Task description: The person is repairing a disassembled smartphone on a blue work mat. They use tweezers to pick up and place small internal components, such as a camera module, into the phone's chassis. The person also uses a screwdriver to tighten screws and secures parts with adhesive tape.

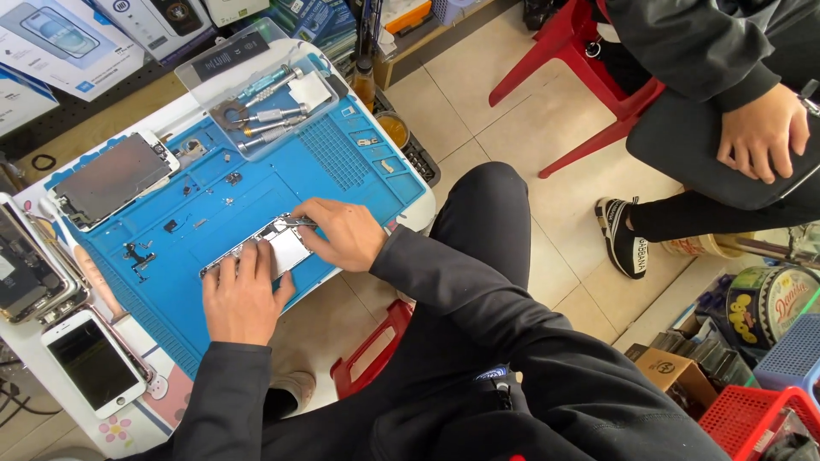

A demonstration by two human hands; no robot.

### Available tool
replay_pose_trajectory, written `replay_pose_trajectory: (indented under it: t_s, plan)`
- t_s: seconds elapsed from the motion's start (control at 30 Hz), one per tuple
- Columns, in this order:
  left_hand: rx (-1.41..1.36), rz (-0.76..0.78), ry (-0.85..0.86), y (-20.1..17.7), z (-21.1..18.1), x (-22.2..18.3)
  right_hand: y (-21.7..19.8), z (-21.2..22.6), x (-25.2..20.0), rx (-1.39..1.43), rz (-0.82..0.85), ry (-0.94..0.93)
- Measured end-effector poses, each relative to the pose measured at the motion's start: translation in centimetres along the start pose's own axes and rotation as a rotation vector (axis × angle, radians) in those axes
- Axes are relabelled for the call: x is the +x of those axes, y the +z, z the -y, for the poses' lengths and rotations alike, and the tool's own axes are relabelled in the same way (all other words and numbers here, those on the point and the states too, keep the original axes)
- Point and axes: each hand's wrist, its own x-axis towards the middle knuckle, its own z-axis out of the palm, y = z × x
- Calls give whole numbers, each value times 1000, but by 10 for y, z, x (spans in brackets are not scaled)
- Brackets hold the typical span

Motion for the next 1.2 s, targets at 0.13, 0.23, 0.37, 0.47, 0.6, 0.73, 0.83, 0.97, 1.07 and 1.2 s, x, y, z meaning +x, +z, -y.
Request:
replay_pose_trajectory:
  t_s: [0.13, 0.23, 0.37, 0.47, 0.6, 0.73, 0.83, 0.97, 1.07, 1.2]
  plan:
    - [8, -1, 3, -5, 2, 0, 11, 2, -2, 13, -1, 29]
    - [-11, 12, -4, -8, 2, 0, 16, 6, 2, -22, -1, -3]
    - [-42, 13, -11, -6, 4, 0, 26, 12, 14, -99, 47, -58]
    - [-56, 14, -30, -7, 2, 0, 37, 8, 16, -127, 70, -69]
    - [-83, 19, -48, -3, 3, -1, 45, 2, 21, -140, 87, -52]
    - [-84, 26, -58, -3, 3, 0, 47, -5, 26, -169, 95, -61]
    - [-115, 36, -71, -4, 2, 0, 49, -5, 25, -200, 66, -79]
    - [-146, 27, -76, -2, 3, -2, 45, 0, 26, -221, 35, -96]
    - [-155, 13, -80, -2, 4, -2, 45, -1, 27, -209, 19, -91]
    - [-165, 53, -85, -7, 4, -1, 44, -1, 26, -196, 11, -78]
